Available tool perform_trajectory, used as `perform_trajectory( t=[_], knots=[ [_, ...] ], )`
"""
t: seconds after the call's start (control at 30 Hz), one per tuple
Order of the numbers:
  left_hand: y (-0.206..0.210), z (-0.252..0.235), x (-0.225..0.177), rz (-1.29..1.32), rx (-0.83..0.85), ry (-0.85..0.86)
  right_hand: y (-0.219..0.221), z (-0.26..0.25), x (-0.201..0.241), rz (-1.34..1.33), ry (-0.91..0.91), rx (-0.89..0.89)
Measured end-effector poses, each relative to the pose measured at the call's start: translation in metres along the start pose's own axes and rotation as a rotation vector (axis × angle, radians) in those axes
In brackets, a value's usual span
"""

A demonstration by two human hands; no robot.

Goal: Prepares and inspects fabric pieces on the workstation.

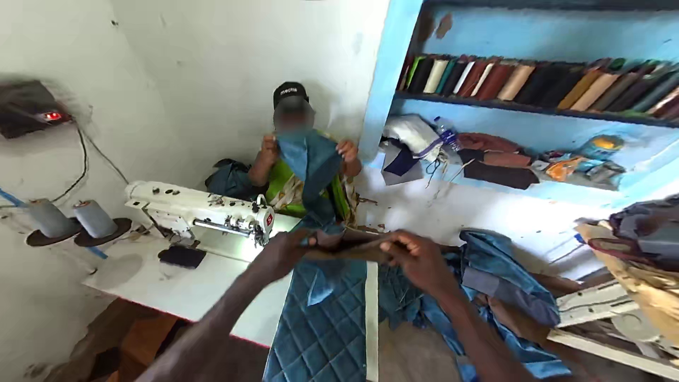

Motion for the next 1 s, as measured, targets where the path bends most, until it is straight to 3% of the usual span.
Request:
perform_trajectory(
  t=[0.07, 0.17, 0.3, 0.37, 0.53, 0.67, 0.73, 0.87, 0.93, 1.0],
  knots=[
    [-0.034, -0.054, -0.013, -0.021, -0.09, 0.089, -0.048, -0.047, 0.005, 0.157, -0.053, -0.084],
    [-0.084, -0.126, -0.064, -0.059, -0.244, 0.257, -0.11, -0.107, 0.042, 0.379, -0.21, -0.298],
    [-0.146, -0.181, -0.139, -0.113, -0.448, 0.454, -0.178, -0.138, 0.123, 0.561, -0.379, -0.606],
    [-0.169, -0.196, -0.16, -0.169, -0.45, 0.567, -0.198, -0.145, 0.148, 0.607, -0.468, -0.612],
    [-0.196, -0.199, -0.175, -0.261, -0.367, 0.662, -0.231, -0.147, 0.163, 0.616, -0.505, -0.549],
    [-0.173, -0.214, -0.162, -0.376, -0.193, 0.427, -0.218, -0.172, 0.133, 0.632, -0.315, -0.324],
    [-0.165, -0.224, -0.166, -0.337, -0.184, 0.288, -0.219, -0.189, 0.126, 0.546, -0.194, -0.302],
    [-0.185, -0.237, -0.205, -0.032, -0.365, 0.219, -0.248, -0.198, 0.153, 0.293, -0.183, -0.536],
    [-0.2, -0.215, -0.234, 0.185, -0.502, 0.306, -0.26, -0.168, 0.178, 0.271, -0.276, -0.775],
    [-0.2, -0.158, -0.253, 0.229, -0.693, 0.465, -0.255, -0.107, 0.188, 0.3, -0.388, -1.021]
  ],
)
Point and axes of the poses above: each hand's wrist, its own z-axis away from the middle knuckle, its own y-axis out of the palm, x = y × z, the point moved 3 cm from there along -z, towards the middle knuckle, and after that the axes turned 8 degrees about -x, right-handed, at the moved point
